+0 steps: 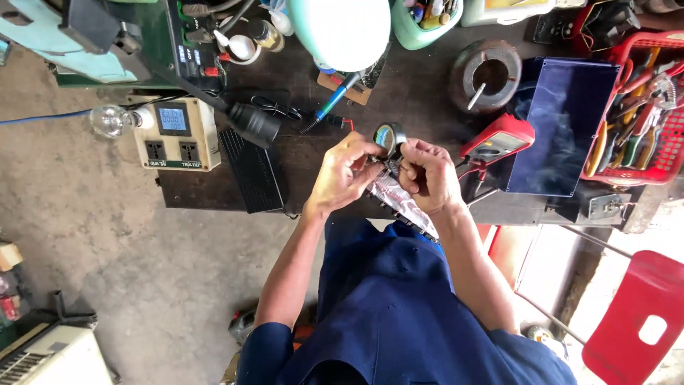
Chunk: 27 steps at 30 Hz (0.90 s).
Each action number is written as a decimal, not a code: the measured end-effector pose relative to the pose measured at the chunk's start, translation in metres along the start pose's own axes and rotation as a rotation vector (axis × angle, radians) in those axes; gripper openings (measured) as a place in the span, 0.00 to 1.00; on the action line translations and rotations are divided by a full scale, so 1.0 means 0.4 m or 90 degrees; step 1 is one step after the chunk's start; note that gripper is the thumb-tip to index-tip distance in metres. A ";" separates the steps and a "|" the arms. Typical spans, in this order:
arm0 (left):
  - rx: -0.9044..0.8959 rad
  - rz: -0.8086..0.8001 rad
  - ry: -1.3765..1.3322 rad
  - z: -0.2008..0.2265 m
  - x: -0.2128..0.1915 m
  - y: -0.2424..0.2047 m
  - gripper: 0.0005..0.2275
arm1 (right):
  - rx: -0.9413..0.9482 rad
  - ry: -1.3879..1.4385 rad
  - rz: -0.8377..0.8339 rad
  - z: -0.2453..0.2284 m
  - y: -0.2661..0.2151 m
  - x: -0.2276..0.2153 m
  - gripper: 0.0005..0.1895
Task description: Soldering connections on a large lithium-ion battery pack and then assembling it into a protective plastic case.
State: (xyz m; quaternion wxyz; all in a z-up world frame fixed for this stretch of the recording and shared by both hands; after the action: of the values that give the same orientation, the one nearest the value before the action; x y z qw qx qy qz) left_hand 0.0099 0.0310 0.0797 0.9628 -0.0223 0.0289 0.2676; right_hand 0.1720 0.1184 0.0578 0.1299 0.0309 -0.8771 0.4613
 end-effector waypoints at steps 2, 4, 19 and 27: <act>-0.010 -0.025 -0.008 0.013 -0.009 0.005 0.12 | -0.006 -0.002 0.014 0.005 0.002 0.001 0.06; -0.017 -0.051 -0.014 0.013 -0.013 0.010 0.14 | -0.012 0.000 0.026 0.006 -0.002 0.010 0.08; -0.014 -0.014 -0.087 -0.026 -0.011 -0.003 0.04 | -0.924 -0.500 -0.088 -0.084 -0.122 0.063 0.11; 0.164 0.075 0.122 0.013 0.035 -0.026 0.05 | -1.138 -0.582 -0.070 -0.064 -0.095 0.052 0.02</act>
State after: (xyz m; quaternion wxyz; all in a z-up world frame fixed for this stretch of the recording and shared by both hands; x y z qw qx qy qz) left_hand 0.0276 0.0295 0.0841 0.9332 0.0777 0.1562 0.3142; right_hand 0.1638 0.1190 0.1076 -0.2229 0.1364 -0.8646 -0.4291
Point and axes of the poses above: each hand's wrist, its own y-axis towards the middle knuckle, its own x-axis out of the palm, z = x × y, the point moved 2 cm from there along y, towards the middle knuckle, and after that the axes turned 13 degrees about z, right-handed, at the moved point
